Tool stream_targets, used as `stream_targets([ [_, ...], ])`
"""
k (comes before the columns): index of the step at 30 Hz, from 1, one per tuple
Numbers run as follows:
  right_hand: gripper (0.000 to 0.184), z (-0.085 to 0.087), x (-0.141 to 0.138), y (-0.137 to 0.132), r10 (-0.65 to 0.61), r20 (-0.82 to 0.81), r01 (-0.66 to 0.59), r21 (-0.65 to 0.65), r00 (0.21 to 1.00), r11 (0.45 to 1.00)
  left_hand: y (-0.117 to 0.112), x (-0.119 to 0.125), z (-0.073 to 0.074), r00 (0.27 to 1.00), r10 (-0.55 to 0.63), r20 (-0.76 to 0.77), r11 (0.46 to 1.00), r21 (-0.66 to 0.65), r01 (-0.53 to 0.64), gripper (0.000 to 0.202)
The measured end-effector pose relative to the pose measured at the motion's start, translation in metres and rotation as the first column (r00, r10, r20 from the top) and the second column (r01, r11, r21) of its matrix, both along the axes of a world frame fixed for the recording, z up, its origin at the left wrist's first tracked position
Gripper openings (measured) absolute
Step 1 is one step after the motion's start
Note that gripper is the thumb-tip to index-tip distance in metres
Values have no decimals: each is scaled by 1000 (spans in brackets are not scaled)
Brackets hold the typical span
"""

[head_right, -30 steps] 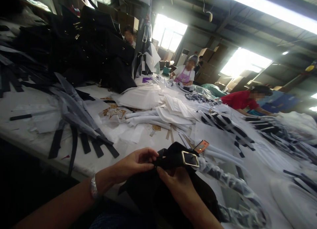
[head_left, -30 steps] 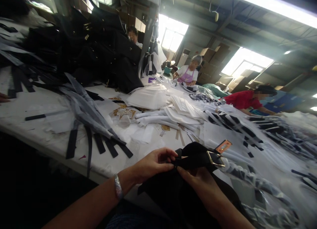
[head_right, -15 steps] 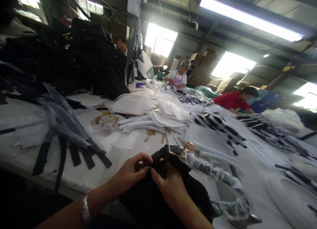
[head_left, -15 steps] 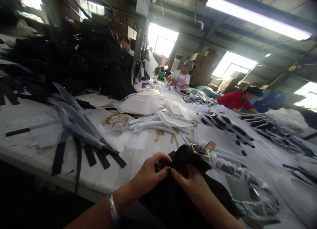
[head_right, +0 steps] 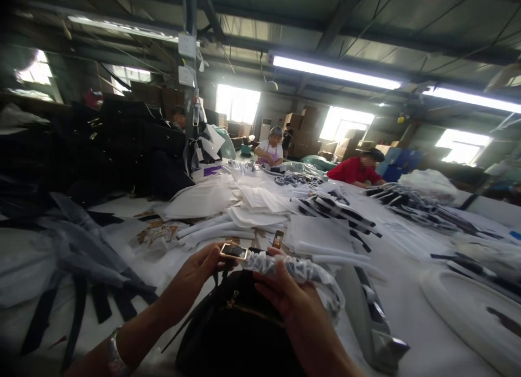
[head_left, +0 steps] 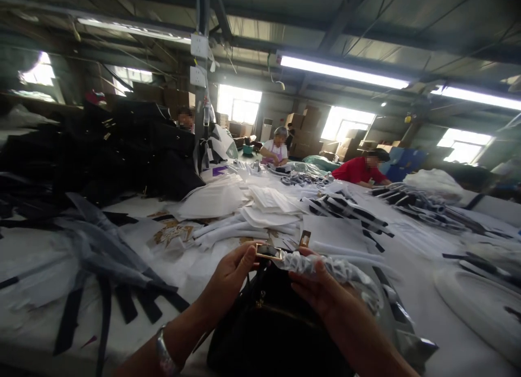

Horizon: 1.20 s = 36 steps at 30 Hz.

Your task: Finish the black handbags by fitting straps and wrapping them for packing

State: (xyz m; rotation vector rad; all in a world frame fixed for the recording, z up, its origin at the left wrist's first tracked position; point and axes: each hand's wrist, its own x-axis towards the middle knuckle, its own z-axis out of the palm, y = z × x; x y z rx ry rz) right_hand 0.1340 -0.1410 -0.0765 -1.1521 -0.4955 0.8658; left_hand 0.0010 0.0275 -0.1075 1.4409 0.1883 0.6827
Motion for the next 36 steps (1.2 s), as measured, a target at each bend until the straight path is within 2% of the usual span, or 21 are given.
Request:
stream_targets([
  [2, 45, 12, 4, -1, -47, 45, 48, -11, 998, 999, -1, -2, 13, 996, -75, -57, 997, 17, 76, 48],
  [4, 46, 21, 10, -4, -91, 100, 95, -36, 991, 995, -1, -6, 25, 970, -194, -149, 979, 28, 201, 41],
  [7, 48, 28, 20, -11, -97, 110, 104, -58, 989, 993, 0, -9, 38, 879, -387, -280, 911, 30, 411, 35],
  [10, 46, 29, 29, -17, -116, 56, 116, 2, 992, 993, 5, -5, 44, 808, -489, -328, 860, -25, 510, 33],
  [16, 46, 12, 29, -22, -103, -46, 107, 99, 994, 989, 10, 3, 43, 818, -455, -354, 879, -32, 475, 31],
  [19, 50, 0, 14, -17, 75, -28, -72, 119, 997, 990, 4, 6, 40, 831, -454, -322, 884, -43, 466, 31],
  [21, 52, -4, 5, -14, 185, -35, -183, 48, 982, 982, 1, 7, 39, 824, -481, -299, 873, -73, 483, 31],
  [22, 50, -4, 3, -12, 195, -41, -194, 13, 980, 981, -1, 8, 38, 820, -491, -295, 868, -83, 490, 31],
  [24, 47, -2, 5, -12, 121, -29, -122, -14, 992, 992, -2, 8, 38, 820, -485, -304, 871, -82, 484, 31],
  [28, 37, 4, 20, -17, -81, -39, 82, 42, 996, 996, -4, 7, 40, 835, -430, -343, 899, -75, 432, 29],
  [32, 34, 4, 22, -19, -86, -108, 97, 104, 990, 990, -6, 11, 39, 848, -415, -331, 907, -73, 415, 32],
  [36, 35, 8, 15, -19, -56, -126, 70, 109, 990, 992, -8, 14, 36, 870, -384, -310, 920, -44, 390, 39],
])
